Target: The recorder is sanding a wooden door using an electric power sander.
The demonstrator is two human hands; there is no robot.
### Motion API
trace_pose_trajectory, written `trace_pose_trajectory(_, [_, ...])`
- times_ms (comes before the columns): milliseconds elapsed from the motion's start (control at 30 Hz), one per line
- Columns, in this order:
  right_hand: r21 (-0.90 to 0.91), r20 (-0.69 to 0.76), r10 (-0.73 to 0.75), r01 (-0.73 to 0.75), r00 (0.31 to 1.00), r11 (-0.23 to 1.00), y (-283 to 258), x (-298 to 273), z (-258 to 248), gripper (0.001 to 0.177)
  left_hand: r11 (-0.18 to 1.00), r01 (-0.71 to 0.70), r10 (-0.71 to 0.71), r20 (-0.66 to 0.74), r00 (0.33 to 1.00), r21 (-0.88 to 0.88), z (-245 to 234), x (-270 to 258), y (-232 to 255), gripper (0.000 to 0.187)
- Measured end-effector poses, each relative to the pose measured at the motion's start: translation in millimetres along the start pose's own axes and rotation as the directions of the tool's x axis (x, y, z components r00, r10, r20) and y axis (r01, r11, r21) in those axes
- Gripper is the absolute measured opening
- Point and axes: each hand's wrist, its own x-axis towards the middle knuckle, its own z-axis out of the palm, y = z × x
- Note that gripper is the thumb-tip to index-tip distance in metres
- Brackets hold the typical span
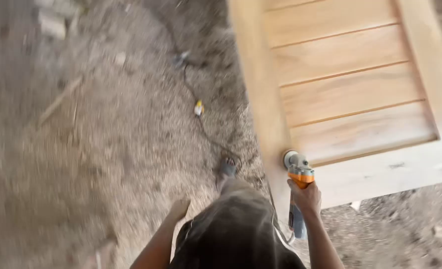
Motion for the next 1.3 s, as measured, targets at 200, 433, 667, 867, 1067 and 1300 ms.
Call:
trace_pose_trajectory(200, [0.183, 0.002, 0.105, -0.103, 0.994, 0.978, -73.0, -15.9, -12.4, 0.057, 0.920, -0.359, 0.360, -0.020, 0.933, -0.155, -152.7, 123.5, 42.7, 0.038])
trace_pose_trajectory(433, [0.512, -0.143, 0.139, -0.047, 0.980, 0.858, -112.8, 23.6, -34.5, 0.039, 0.847, -0.517, 0.524, -0.360, 0.772, 0.125, -259.6, 244.0, 309.7, 0.019])
trace_pose_trajectory(667, [0.550, -0.359, 0.377, -0.133, 0.854, 0.825, -163.1, 154.4, -84.2, 0.046, 0.260, -0.886, 0.962, -0.021, 0.273, 0.384, -250.0, 367.5, 662.2, 0.040])
trace_pose_trajectory(867, [0.424, -0.514, 0.532, -0.340, 0.673, 0.839, -201.6, 323.2, -152.6, 0.061, 0.183, -0.905, 0.950, 0.167, 0.263, 0.385, -154.8, 525.1, 866.9, 0.060])
trace_pose_trajectory(1067, [0.364, -0.558, 0.580, -0.453, 0.593, 0.814, -216.3, 477.7, -181.1, 0.069, 0.418, -0.744, 0.823, 0.129, 0.553, 0.521, -112.6, 536.4, 924.5, 0.093])
trace_pose_trajectory(1300, [0.357, -0.564, 0.590, -0.474, 0.578, 0.805, -240.7, 552.8, -187.4, 0.071, 0.430, -0.626, 0.688, 0.214, 0.694, 0.650, -101.0, 534.6, 942.1, 0.102])
